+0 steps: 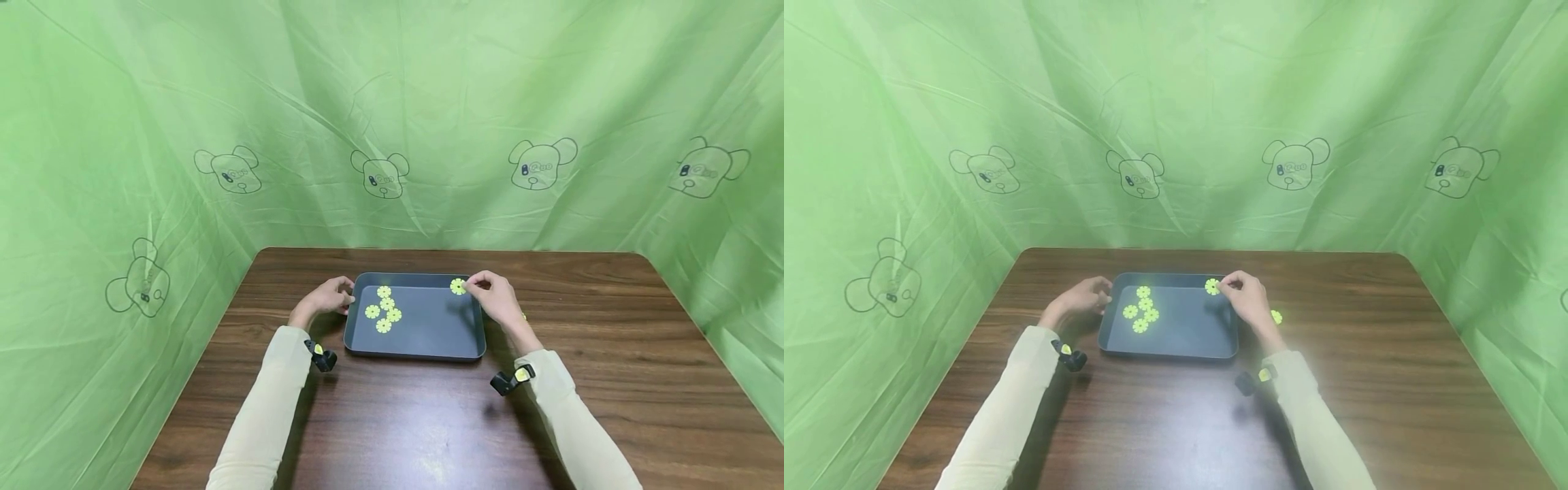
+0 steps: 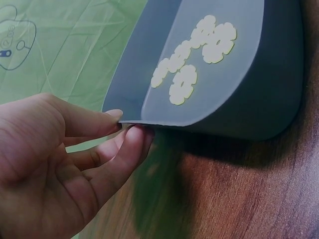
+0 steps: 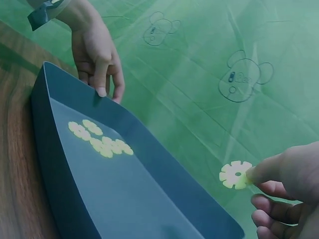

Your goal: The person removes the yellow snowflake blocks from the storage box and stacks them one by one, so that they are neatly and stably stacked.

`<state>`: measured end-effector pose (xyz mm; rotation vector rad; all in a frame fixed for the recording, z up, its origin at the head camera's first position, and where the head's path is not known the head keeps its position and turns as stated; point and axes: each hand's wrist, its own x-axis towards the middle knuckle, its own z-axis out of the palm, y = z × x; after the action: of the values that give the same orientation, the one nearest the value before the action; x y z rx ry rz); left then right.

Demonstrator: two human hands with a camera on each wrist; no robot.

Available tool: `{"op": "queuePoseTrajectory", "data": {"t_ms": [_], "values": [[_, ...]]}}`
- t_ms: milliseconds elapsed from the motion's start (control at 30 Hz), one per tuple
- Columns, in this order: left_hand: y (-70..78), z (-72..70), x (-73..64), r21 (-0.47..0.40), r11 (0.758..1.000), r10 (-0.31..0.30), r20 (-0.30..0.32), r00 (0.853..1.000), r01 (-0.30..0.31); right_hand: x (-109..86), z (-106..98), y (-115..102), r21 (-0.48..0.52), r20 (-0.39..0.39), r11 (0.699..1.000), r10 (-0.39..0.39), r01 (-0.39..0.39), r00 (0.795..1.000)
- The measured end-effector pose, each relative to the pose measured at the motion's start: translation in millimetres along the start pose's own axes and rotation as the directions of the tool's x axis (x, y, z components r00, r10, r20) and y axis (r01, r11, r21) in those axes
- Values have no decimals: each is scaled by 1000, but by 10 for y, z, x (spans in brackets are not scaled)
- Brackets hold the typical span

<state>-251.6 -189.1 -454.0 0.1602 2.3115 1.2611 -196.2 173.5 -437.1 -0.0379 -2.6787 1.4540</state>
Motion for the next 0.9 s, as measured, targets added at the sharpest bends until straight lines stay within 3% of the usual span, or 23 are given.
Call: {"op": "queuePoseTrajectory", "data": {"t_ms": [667,900], "values": [[-25,13,-8,18,1000,-2,-17,1000,2,-193,-409,268,-5,-36,997,71,-72,997],[-22,27,-4,17,1000,-4,-22,1000,4,-261,-521,445,-66,-77,994,80,-86,994]]}}
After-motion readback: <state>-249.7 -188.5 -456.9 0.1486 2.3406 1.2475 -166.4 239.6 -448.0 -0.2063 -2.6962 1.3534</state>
